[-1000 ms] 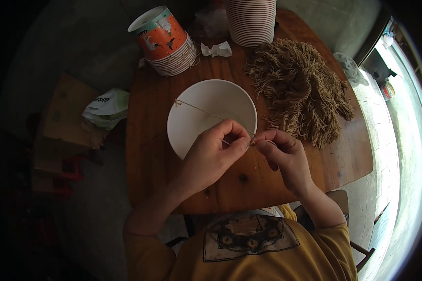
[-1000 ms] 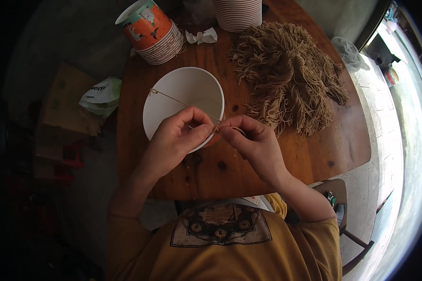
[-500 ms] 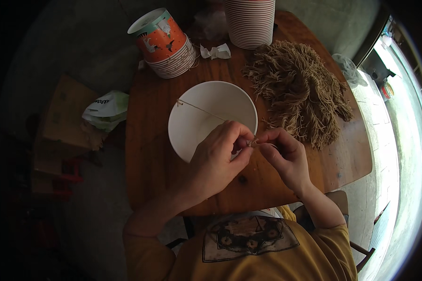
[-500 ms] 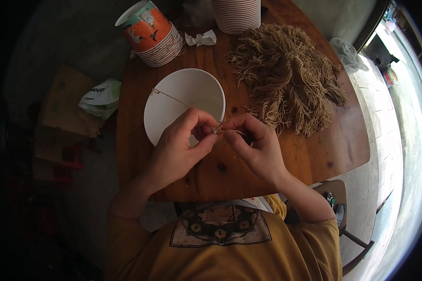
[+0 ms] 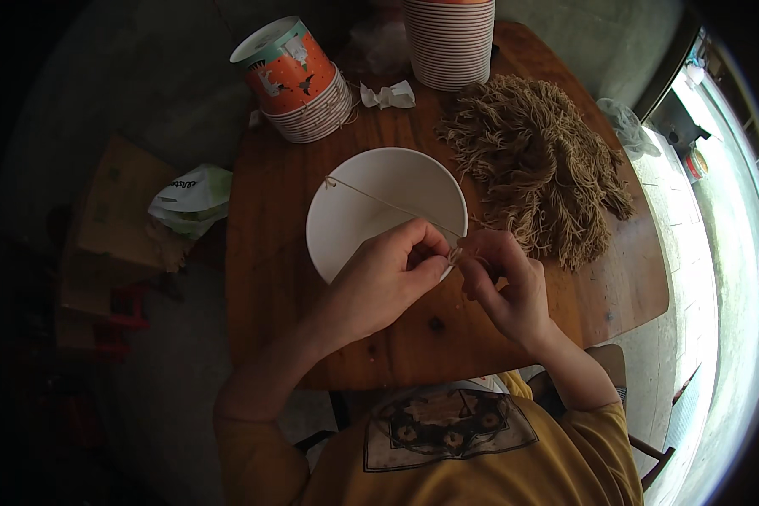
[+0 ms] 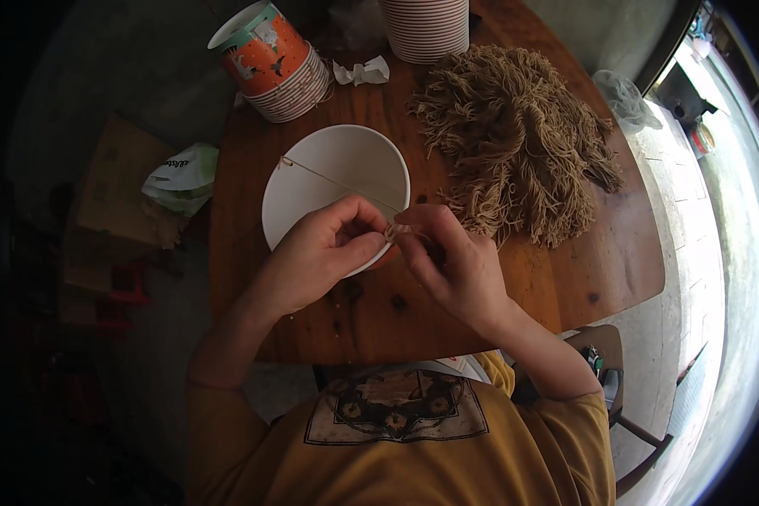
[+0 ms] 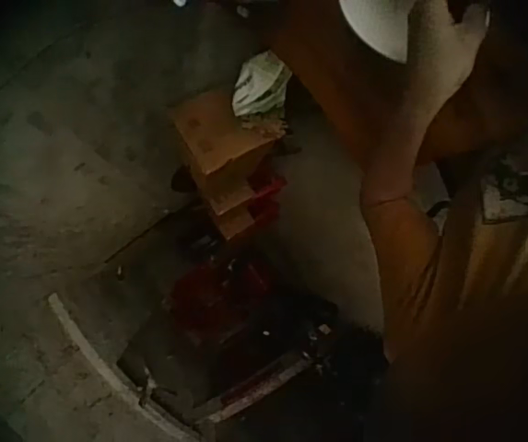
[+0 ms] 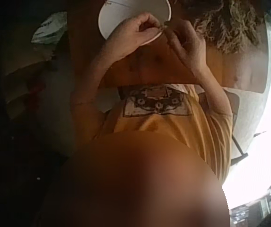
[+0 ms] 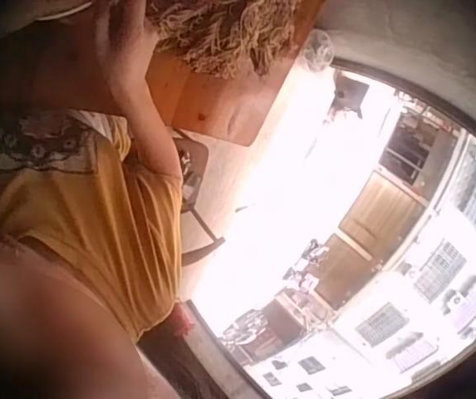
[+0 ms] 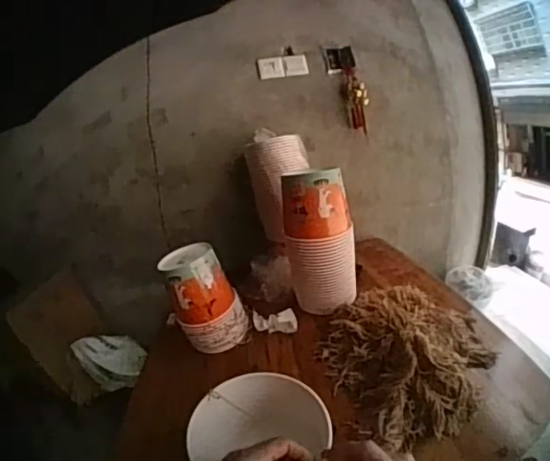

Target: Preparing paper buckets by threading strings and adding straw packaging material.

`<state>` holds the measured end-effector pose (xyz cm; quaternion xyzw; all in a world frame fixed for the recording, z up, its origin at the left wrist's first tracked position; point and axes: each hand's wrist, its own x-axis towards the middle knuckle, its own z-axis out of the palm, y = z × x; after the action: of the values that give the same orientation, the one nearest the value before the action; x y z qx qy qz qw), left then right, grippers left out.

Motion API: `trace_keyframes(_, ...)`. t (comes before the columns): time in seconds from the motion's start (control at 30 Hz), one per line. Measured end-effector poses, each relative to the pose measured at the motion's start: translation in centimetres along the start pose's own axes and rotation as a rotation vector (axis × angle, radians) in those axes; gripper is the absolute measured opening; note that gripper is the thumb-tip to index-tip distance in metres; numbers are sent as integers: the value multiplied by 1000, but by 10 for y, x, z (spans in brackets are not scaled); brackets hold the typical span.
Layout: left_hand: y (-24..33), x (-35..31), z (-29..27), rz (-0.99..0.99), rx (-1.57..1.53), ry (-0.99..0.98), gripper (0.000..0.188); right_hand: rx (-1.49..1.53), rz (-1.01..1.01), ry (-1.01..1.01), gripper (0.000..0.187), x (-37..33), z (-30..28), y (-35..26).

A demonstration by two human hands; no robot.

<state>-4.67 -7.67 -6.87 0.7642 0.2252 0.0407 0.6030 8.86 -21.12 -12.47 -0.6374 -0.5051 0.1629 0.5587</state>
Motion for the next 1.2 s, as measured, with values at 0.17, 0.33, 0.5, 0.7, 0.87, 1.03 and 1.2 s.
trace_keyframes(0.17,2,2,-2,-6,33,-32,11,106,125,-42,23,1,-2,-8)
trace_keyframes(0.33,6,3,-1,15,104,-28,12,60,69,-77,22,0,-1,-3)
trace_keyframes(0.5,2,4,-1,21,102,-21,11,77,-33,12,23,-4,1,6)
trace_keyframes(0.7,2,4,1,54,175,-9,9,79,-14,-11,17,-2,2,7)
trace_keyframes(0.87,3,3,2,120,249,12,6,98,-16,-9,15,-4,2,8)
trace_keyframes(1.03,1,4,0,130,161,17,5,126,13,-9,14,-5,3,8)
trace_keyframes(1.2,-1,4,0,119,55,7,9,122,16,-8,15,-4,4,8)
